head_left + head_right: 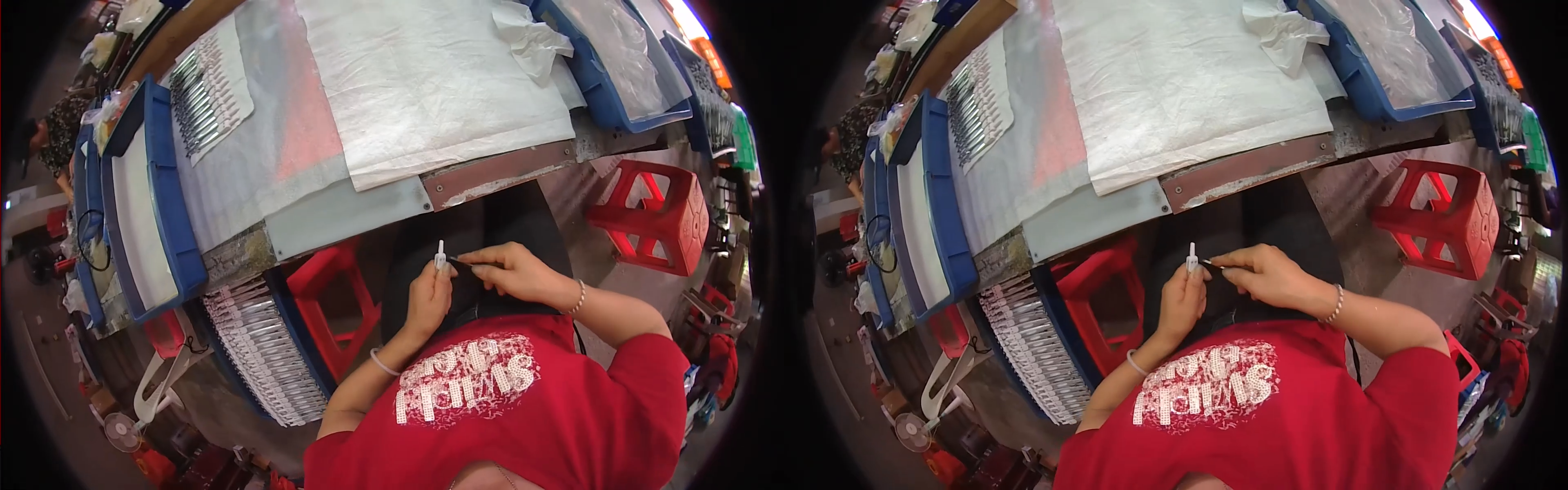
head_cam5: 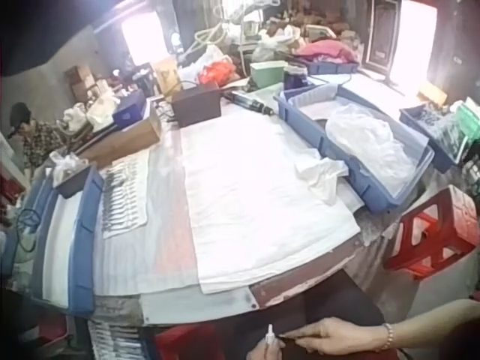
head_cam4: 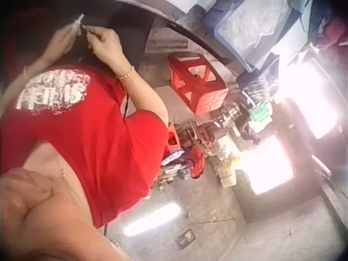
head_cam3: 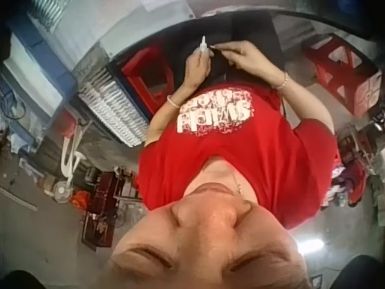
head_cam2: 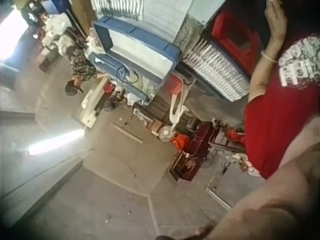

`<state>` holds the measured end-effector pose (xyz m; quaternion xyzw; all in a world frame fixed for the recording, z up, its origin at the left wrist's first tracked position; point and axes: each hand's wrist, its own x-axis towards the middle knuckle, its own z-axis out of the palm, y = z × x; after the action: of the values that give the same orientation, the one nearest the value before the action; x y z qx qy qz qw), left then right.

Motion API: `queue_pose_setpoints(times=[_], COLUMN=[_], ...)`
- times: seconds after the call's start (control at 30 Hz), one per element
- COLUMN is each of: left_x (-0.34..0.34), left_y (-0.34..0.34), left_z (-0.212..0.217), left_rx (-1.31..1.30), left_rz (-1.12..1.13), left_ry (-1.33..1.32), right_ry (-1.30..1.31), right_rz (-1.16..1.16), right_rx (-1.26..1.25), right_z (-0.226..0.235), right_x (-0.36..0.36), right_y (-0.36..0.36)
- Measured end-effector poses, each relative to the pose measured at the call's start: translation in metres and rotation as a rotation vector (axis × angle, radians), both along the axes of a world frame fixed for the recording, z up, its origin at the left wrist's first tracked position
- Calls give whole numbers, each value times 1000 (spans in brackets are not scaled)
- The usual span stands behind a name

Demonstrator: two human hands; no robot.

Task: Manually assembling and cleaning small hardware components at a workbench.

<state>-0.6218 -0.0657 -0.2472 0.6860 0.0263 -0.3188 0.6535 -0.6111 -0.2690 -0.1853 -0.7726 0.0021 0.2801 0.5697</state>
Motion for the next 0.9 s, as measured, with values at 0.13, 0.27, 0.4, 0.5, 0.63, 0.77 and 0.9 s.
queue_pose_setpoints(times=[0.13, 0.27, 0.4, 0.5, 0.63, 0.77, 0.9], left_x=[11, 31, 32, 30, 21, 6, 10], left_y=[13, 23, 20, 22, 11, 5, -5], left_z=[31, 53, 63, 51, 52, 69, 55], left_rx=[-290, -163, -242, -325, -127, 0, -19], left_rz=[90, -145, -132, 49, 121, 20, 123], left_ry=[214, 6, 286, 396, 235, -9, -97], right_ry=[-426, -71, 300, 516, 538, 361, 329], right_rz=[52, 22, -117, -64, -92, -58, -49], right_rx=[-245, 48, 472, 456, 416, 355, 343], right_z=[18, 12, -9, -3, -6, -7, -9], right_x=[-16, -15, -15, -7, -5, -11, -1], right_y=[8, 24, 37, 40, 38, 28, 27])
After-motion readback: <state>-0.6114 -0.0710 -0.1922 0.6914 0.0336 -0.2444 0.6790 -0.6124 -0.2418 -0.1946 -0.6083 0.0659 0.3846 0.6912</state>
